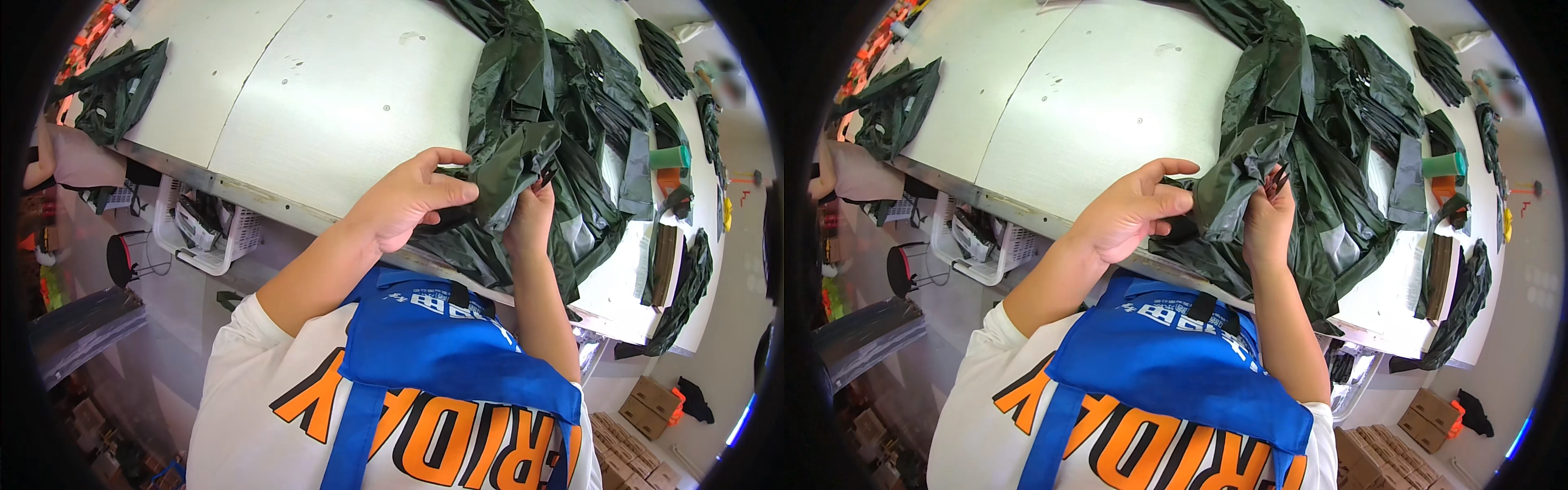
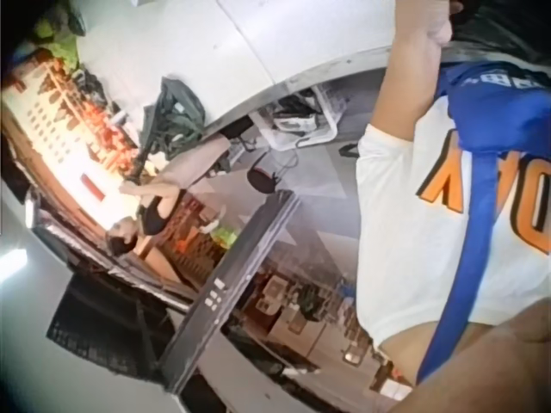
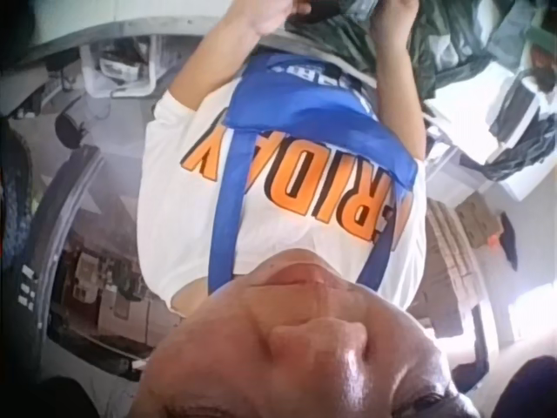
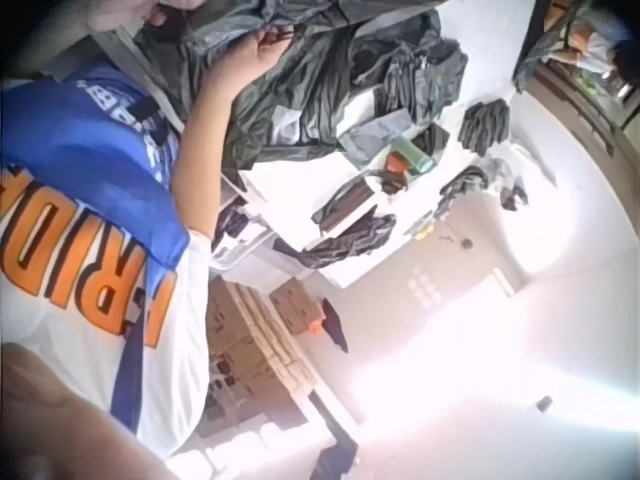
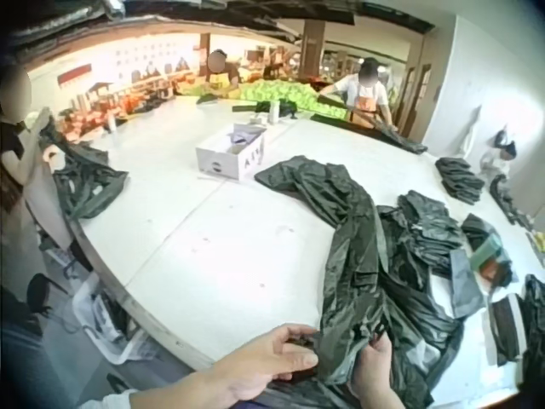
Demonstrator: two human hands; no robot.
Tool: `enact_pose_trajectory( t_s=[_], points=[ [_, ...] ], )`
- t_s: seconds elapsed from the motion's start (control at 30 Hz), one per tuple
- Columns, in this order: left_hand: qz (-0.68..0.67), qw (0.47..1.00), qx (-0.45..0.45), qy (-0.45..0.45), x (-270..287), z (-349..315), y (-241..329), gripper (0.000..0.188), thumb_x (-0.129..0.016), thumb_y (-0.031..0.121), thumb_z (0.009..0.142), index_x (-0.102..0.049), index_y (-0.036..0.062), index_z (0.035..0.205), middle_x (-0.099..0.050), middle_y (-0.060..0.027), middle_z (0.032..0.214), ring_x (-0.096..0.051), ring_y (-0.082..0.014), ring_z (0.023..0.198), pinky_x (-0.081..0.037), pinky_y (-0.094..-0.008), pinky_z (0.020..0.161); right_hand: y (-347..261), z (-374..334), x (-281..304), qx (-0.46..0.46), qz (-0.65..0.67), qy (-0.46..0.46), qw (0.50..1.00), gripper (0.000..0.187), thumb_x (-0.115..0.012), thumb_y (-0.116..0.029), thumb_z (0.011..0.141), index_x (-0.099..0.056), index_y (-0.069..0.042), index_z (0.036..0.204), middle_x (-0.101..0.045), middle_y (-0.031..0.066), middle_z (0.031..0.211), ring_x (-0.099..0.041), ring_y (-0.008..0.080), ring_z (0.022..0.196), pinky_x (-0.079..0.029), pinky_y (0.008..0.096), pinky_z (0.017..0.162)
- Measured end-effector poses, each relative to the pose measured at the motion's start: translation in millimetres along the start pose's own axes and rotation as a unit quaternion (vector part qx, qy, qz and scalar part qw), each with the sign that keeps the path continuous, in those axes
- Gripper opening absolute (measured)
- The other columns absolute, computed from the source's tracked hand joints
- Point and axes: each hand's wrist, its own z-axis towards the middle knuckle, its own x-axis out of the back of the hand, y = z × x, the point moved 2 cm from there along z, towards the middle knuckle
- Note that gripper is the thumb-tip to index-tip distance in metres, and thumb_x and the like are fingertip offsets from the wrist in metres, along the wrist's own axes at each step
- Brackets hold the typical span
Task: The person folds a dark green poly mailer, then uses small scissors to trim excess material from the edges and corners of several mailers. The person repeatedly cuts and smooths the edges, then lays the trimmed mailer flat on the table.
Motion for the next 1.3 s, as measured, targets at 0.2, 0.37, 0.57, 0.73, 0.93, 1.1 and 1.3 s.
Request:
enact_pose_trajectory(
  t_s=[0.2,0.37,0.57,0.73,0.93,1.1,1.3],
  points=[
    [-0.092,0.995,0.019,0.01,0,8,2,0.024,-0.068,0.012,0.085,-0.054,0.0106,0.104,-0.058,0.0052,0.081,-0.053,-0.0048,0.071,-0.039,-0.0188,0.06,-40,-30,4,0.204,-0.164,0.096,0.96,0.037,-0.052,0.008,0.087,-0.047,-0.003,0.123,-0.05,0.0037,0.106,-0.044,0.0035,0.071,-0.037,0.0171,0.06],
    [-0.104,0.994,-0.016,-0.008,-11,10,0,0.017,-0.064,0.008,0.088,-0.049,0.0128,0.089,-0.057,0.0022,0.081,-0.054,-0.0074,0.064,-0.04,-0.0179,0.053,-53,-63,-21,0.353,-0.364,-0.092,0.857,0.038,-0.079,-0.001,0.07,-0.064,-0.005,0.104,-0.057,0.008,0.099,-0.045,0.0085,0.059,-0.038,0.0212,0.05],
    [-0.069,0.992,-0.102,0.023,-31,6,-7,0.016,-0.063,0.009,0.09,-0.047,0.0126,0.091,-0.056,0.0004,0.084,-0.057,-0.0099,0.075,-0.046,-0.0228,0.066,-59,-57,-16,0.29,-0.354,-0.056,0.887,0.034,-0.08,-0.001,0.068,-0.065,-0.004,0.099,-0.065,0.0062,0.089,-0.049,0.011,0.06,-0.04,0.0226,0.051],
    [-0.109,0.989,-0.103,0.015,-45,3,-11,0.017,-0.063,0.008,0.089,-0.046,0.0133,0.091,-0.056,-0.0001,0.086,-0.057,-0.0112,0.08,-0.048,-0.0277,0.075,-63,-55,-11,0.294,-0.312,-0.055,0.902,0.025,-0.078,-0.001,0.07,-0.066,-0.004,0.092,-0.064,0.0045,0.083,-0.049,0.0105,0.06,-0.039,0.0227,0.052],
    [-0.07,0.987,-0.139,0.036,-56,-1,-11,0.018,-0.06,0.006,0.09,-0.044,0.015,0.091,-0.057,-0.0002,0.086,-0.058,-0.0123,0.078,-0.049,-0.0291,0.073,-58,-52,-1,0.237,-0.229,-0.055,0.943,0.011,-0.072,0.0,0.076,-0.064,-0.003,0.082,-0.061,0.0044,0.075,-0.049,0.0117,0.061,-0.038,0.0239,0.054],
    [-0.106,0.985,-0.136,0.021,-61,-3,-12,0.02,-0.059,0.006,0.091,-0.043,0.0166,0.09,-0.057,0.0012,0.084,-0.06,-0.0139,0.077,-0.05,-0.0297,0.069,-69,-62,6,0.278,-0.199,-0.106,0.934,0.014,-0.068,0.005,0.078,-0.059,-0.003,0.085,-0.055,0.0026,0.079,-0.048,0.0106,0.065,-0.039,0.0222,0.059],
    [-0.136,0.98,-0.135,0.05,-63,-8,-2,0.02,-0.059,0.006,0.091,-0.042,0.0169,0.092,-0.058,0.0021,0.084,-0.062,-0.0143,0.074,-0.053,-0.0312,0.067,-71,-66,43,0.174,-0.171,-0.114,0.963,0.044,-0.056,-0.025,0.091,-0.039,0.0,0.124,-0.045,0.0047,0.094,-0.043,0.0134,0.082,-0.039,0.0277,0.074]
  ],
)
